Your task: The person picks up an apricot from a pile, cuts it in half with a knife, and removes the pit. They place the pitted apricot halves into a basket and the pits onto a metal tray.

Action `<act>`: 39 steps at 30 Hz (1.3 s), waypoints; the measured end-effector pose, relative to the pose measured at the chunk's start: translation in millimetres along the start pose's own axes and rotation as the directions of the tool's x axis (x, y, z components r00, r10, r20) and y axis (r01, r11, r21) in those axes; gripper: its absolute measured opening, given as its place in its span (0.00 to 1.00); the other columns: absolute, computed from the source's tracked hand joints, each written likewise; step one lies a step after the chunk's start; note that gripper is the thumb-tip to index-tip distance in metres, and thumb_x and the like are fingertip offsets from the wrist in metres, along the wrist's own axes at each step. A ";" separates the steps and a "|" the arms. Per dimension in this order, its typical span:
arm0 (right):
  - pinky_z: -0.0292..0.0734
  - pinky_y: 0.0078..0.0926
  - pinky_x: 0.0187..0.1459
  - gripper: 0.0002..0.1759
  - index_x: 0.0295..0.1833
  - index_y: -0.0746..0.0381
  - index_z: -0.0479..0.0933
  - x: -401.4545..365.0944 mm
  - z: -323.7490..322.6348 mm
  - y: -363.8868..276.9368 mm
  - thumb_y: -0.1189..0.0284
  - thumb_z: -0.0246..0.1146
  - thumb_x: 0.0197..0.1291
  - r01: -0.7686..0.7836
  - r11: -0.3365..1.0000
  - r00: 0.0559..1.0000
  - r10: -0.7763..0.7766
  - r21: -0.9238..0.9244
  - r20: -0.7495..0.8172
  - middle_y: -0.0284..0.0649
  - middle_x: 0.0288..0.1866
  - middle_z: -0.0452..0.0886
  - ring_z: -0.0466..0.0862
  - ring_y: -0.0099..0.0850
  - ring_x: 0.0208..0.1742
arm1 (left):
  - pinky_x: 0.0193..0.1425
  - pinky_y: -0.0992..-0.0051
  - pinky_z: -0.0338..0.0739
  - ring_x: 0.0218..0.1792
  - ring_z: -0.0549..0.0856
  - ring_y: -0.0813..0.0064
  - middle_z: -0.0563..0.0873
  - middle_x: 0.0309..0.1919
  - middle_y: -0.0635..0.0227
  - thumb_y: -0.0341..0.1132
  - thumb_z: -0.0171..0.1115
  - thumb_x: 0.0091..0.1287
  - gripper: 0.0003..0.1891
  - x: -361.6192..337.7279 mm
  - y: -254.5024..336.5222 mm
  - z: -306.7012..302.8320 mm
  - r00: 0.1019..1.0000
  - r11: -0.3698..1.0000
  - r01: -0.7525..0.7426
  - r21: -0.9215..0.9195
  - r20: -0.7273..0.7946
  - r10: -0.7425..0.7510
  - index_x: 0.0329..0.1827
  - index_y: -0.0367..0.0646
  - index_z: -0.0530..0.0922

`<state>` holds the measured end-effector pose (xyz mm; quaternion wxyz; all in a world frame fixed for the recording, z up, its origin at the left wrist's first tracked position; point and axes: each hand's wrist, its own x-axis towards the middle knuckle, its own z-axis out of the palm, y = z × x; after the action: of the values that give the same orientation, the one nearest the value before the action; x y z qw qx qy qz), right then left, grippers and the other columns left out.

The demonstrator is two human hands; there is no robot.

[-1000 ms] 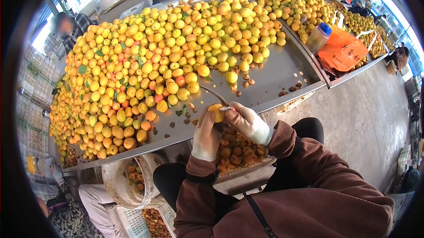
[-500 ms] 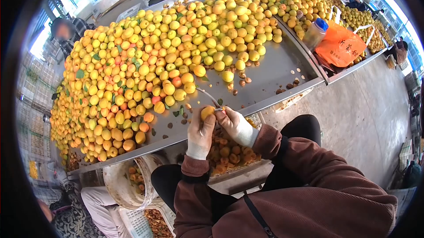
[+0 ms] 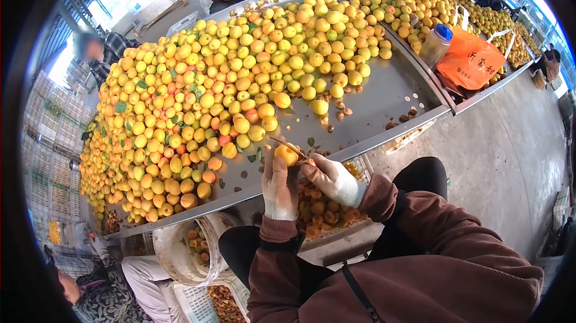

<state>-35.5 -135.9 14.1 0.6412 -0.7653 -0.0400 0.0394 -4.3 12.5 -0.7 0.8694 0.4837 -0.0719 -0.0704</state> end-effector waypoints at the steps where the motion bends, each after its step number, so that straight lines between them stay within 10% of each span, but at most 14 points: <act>1: 0.72 0.24 0.42 0.27 0.48 0.65 0.73 -0.4 1.3 1.9 0.48 0.53 0.73 0.015 1.000 1.000 -0.015 0.001 -0.002 0.35 0.35 0.74 0.70 0.22 0.38 | 0.58 0.68 0.76 0.53 0.80 0.70 0.80 0.52 0.62 0.49 0.55 0.75 0.27 0.9 -1.6 0.9 0.999 0.999 -0.036 0.040 -0.037 0.037 0.67 0.38 0.68; 12: 0.77 0.30 0.45 0.29 0.50 0.64 0.72 -3.0 18.6 11.7 0.45 0.51 0.72 -0.021 0.999 0.992 0.017 -0.036 -0.122 0.45 0.38 0.80 0.81 0.31 0.40 | 0.58 0.69 0.78 0.50 0.82 0.69 0.82 0.52 0.60 0.51 0.55 0.75 0.27 -1.8 -8.8 23.9 0.994 0.999 -0.039 0.007 -0.098 0.040 0.66 0.38 0.68; 14: 0.78 0.43 0.42 0.23 0.55 0.63 0.70 0.1 19.0 10.5 0.53 0.54 0.72 0.027 0.996 0.990 -0.038 -0.085 -0.136 0.57 0.40 0.82 0.82 0.58 0.45 | 0.57 0.69 0.78 0.49 0.83 0.69 0.82 0.51 0.59 0.52 0.54 0.75 0.27 3.8 -13.5 17.9 0.990 0.996 -0.053 0.068 -0.126 0.062 0.65 0.38 0.69; 17: 0.78 0.46 0.40 0.24 0.58 0.62 0.69 2.5 13.9 6.3 0.53 0.54 0.71 0.130 0.979 0.985 -0.145 -0.156 -0.089 0.57 0.39 0.82 0.82 0.59 0.42 | 0.54 0.70 0.79 0.47 0.84 0.68 0.83 0.49 0.57 0.59 0.49 0.75 0.31 4.6 -7.5 20.2 0.974 0.932 -0.185 0.313 -0.068 0.217 0.61 0.38 0.70; 20: 0.78 0.48 0.38 0.23 0.58 0.62 0.67 2.2 15.7 12.3 0.54 0.55 0.70 0.119 0.949 0.991 -0.132 -0.293 -0.025 0.57 0.35 0.82 0.82 0.58 0.39 | 0.51 0.71 0.79 0.45 0.84 0.68 0.84 0.47 0.58 0.63 0.46 0.74 0.33 2.1 0.2 15.4 0.977 0.982 0.131 -0.139 -0.147 -0.152 0.60 0.38 0.70; 27: 0.78 0.49 0.35 0.21 0.56 0.60 0.68 7.4 14.8 33.3 0.57 0.58 0.67 0.125 0.895 0.991 -0.137 -0.429 0.001 0.54 0.32 0.82 0.83 0.56 0.36 | 0.48 0.69 0.78 0.42 0.82 0.66 0.83 0.42 0.60 0.63 0.44 0.75 0.32 9.5 -17.1 -13.3 0.968 0.902 0.237 -0.360 0.004 -0.253 0.56 0.39 0.72; 33: 0.77 0.48 0.33 0.16 0.48 0.62 0.72 10.6 17.8 37.1 0.59 0.58 0.69 0.270 0.920 0.949 -0.304 -0.286 -0.082 0.56 0.31 0.80 0.81 0.59 0.37 | 0.50 0.73 0.78 0.45 0.82 0.73 0.83 0.44 0.66 0.60 0.48 0.75 0.29 1.2 2.7 0.9 0.934 0.960 0.263 -0.099 -0.222 -0.279 0.54 0.39 0.76; 35: 0.75 0.46 0.32 0.14 0.43 0.62 0.71 11.2 14.7 38.8 0.61 0.56 0.71 0.293 0.921 0.942 -0.324 -0.256 -0.088 0.57 0.30 0.77 0.79 0.62 0.36 | 0.50 0.76 0.79 0.43 0.83 0.75 0.85 0.48 0.66 0.50 0.53 0.76 0.23 -1.4 -2.3 -8.1 0.977 0.913 0.106 0.395 -0.213 -0.021 0.57 0.37 0.78; 36: 0.74 0.45 0.33 0.13 0.43 0.62 0.72 10.8 14.6 38.6 0.62 0.56 0.71 0.293 0.934 0.946 -0.314 -0.202 -0.079 0.57 0.30 0.76 0.79 0.61 0.37 | 0.61 0.75 0.74 0.55 0.79 0.75 0.79 0.57 0.67 0.33 0.60 0.73 0.24 4.2 -16.5 -23.2 0.984 0.974 0.035 0.222 -0.178 0.006 0.69 0.34 0.68; 39: 0.76 0.43 0.36 0.16 0.49 0.63 0.72 1.6 9.4 9.2 0.60 0.56 0.71 0.162 0.969 0.985 -0.169 -0.186 -0.022 0.58 0.33 0.78 0.80 0.59 0.39 | 0.60 0.72 0.74 0.53 0.79 0.73 0.79 0.55 0.64 0.33 0.57 0.73 0.25 -3.3 13.7 15.5 0.978 0.972 -0.141 0.189 -0.127 0.167 0.71 0.36 0.66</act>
<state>-34.9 -128.1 3.4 0.5695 -0.8158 -0.0950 -0.0323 -9.7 7.4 18.9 0.8283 0.5564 -0.0533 0.0387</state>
